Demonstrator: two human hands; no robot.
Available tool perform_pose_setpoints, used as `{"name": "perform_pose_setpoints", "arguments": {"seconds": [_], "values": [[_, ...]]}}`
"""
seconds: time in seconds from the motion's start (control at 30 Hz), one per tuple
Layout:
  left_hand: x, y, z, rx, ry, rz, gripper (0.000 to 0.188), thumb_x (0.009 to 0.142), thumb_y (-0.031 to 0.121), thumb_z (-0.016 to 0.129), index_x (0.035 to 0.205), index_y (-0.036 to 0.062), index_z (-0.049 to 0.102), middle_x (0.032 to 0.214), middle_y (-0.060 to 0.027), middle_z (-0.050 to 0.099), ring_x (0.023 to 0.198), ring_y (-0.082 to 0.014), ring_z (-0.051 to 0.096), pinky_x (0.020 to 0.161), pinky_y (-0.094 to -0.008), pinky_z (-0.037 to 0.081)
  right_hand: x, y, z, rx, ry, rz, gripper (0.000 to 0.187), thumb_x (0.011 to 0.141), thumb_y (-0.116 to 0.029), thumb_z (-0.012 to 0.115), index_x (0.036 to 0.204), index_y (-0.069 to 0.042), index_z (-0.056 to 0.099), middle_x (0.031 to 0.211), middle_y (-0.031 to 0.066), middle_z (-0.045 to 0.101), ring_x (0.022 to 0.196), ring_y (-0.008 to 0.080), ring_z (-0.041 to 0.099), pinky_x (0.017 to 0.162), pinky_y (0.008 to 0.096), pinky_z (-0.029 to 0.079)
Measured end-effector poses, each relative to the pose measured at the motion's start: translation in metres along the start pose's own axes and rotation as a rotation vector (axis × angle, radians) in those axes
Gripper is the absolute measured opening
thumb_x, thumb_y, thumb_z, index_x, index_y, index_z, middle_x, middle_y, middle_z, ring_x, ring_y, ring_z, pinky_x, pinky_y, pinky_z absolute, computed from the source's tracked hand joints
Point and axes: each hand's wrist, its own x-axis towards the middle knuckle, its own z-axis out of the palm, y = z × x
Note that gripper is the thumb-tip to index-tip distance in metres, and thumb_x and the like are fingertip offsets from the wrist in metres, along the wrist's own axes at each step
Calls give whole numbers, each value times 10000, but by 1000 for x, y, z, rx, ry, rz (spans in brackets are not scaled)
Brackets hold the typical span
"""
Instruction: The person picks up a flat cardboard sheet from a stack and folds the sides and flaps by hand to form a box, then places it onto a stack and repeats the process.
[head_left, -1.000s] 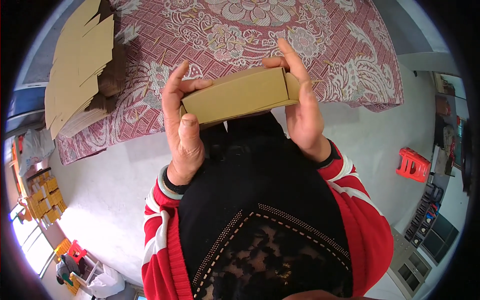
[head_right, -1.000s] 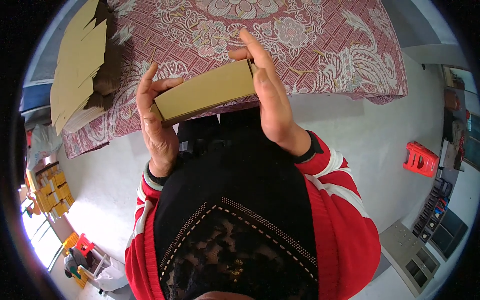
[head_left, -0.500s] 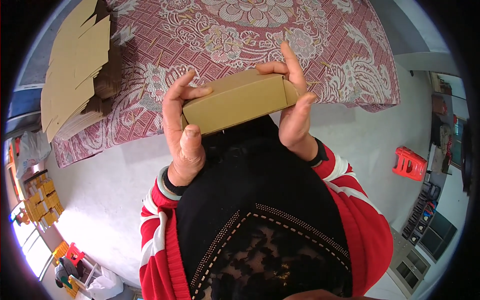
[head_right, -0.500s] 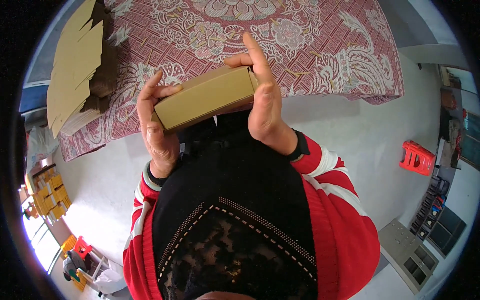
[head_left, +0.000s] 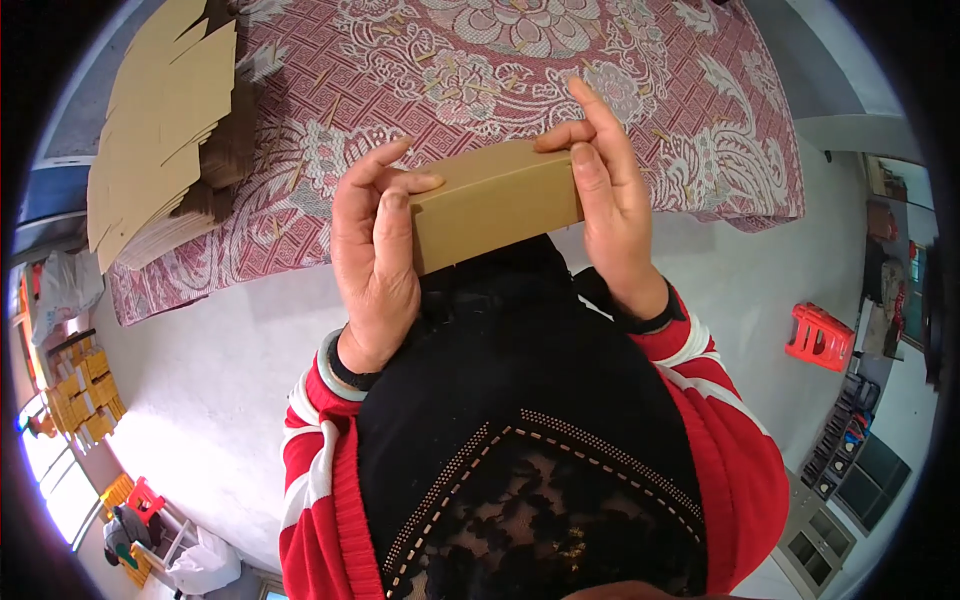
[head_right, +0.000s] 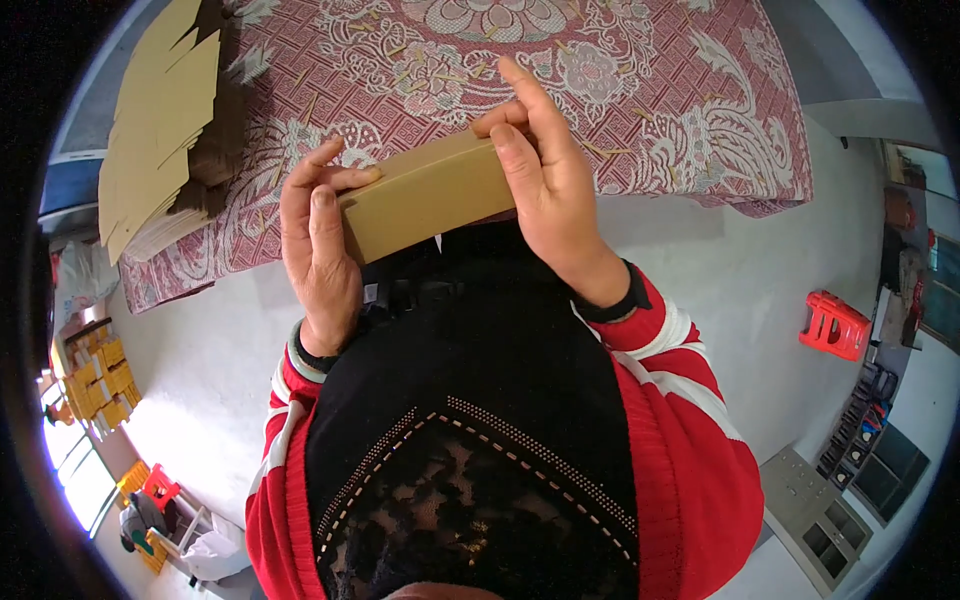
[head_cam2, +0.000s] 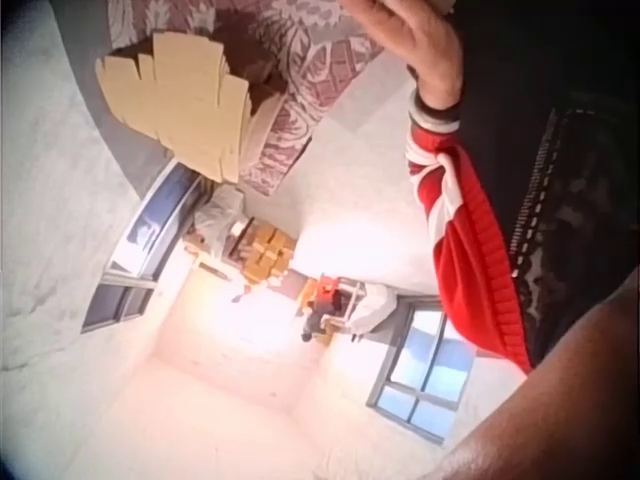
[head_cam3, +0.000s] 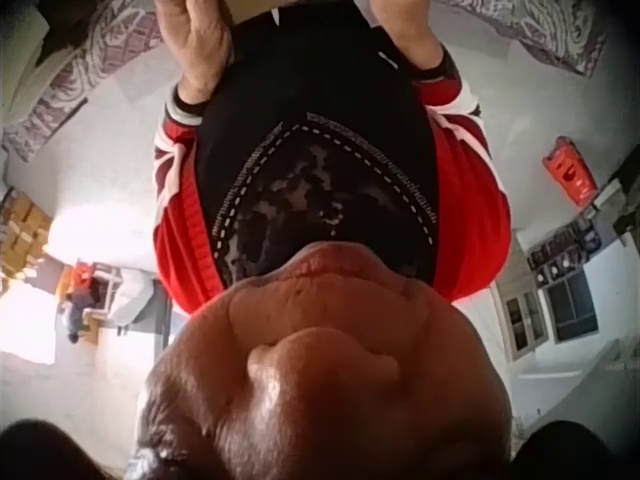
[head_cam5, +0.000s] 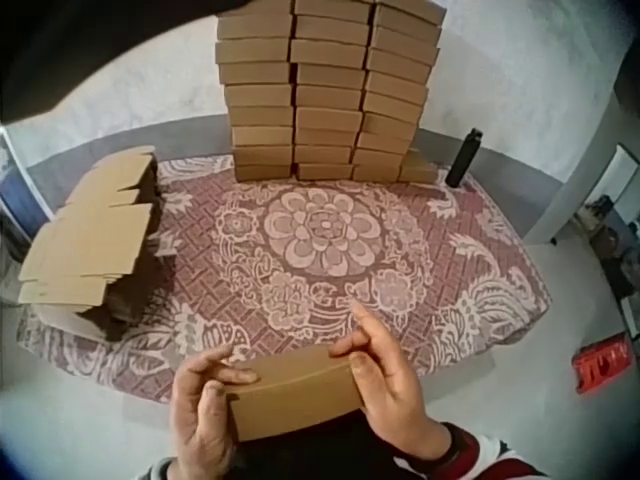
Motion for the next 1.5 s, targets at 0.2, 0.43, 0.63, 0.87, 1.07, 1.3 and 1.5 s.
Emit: {"name": "perform_pose_setpoints", "arguments": {"seconds": [0.2, 0.43, 0.63, 0.87, 1.07, 1.3, 1.5], "values": [[12, 7, -4, -19, -9, -142, 312, 1042, 94, 450, 1329, -25, 484, 1040, -87, 648, 954, -105, 583, 884, -250, 462, 16, -6, -6, -125, -101, 42, 438, 1040, -128, 466, 1473, -72, 433, 976, 10, 586, 886, 75, 550, 818, 220, 442], [28, 8, -17, -491, -135, -377, 421, 1084, 288, 336, 1310, -23, 509, 1127, -135, 637, 1065, -171, 599, 958, -318, 460, 32, -2, 1, 20, -69, 159, 366, 1039, -116, 454, 1396, -68, 521, 932, -1, 582, 863, 66, 543, 799, 212, 433], [21, -8, -22, -445, -69, -314, 467, 1083, 338, 298, 1283, -13, 534, 1188, -136, 618, 1115, -184, 572, 1003, -318, 419, 41, 3, 7, 272, -41, 285, 346, 1039, -158, 439, 1343, -33, 549, 968, 24, 620, 897, 88, 586, 821, 230, 457], [43, -9, -27, -344, -34, -263, 371, 1071, 268, 376, 1248, -6, 554, 1129, -90, 610, 1068, -161, 556, 966, -293, 417, 62, 14, 7, 441, -70, 292, 358, 1026, -199, 437, 1301, -7, 561, 1017, 56, 644, 941, 119, 610, 867, 264, 470], [56, -21, -26, 137, 45, 47, 241, 1042, 169, 443, 1121, 15, 611, 1086, -40, 603, 1025, -134, 552, 917, -265, 425, 65, 8, 4, 411, -87, 297, 345, 1017, -216, 470, 1284, -25, 575, 1060, 59, 647, 1003, 150, 607, 911, 292, 467], [43, -10, -14, 8, 56, -45, 240, 1049, 172, 421, 1095, 28, 608, 1023, -35, 613, 971, -126, 556, 881, -259, 432, 39, 29, 4, 476, -107, 186, 388, 1054, -251, 382, 1309, -17, 557, 1113, 71, 639, 1055, 161, 594, 956, 302, 440], [51, -20, -8, -111, 83, -110, 237, 1041, 137, 393, 1087, 25, 597, 1020, -49, 618, 949, -126, 560, 864, -267, 440, 41, 22, 7, 496, -138, 212, 406, 1054, -226, 347, 1342, -6, 529, 1132, 83, 638, 1072, 162, 589, 977, 301, 428]]}}
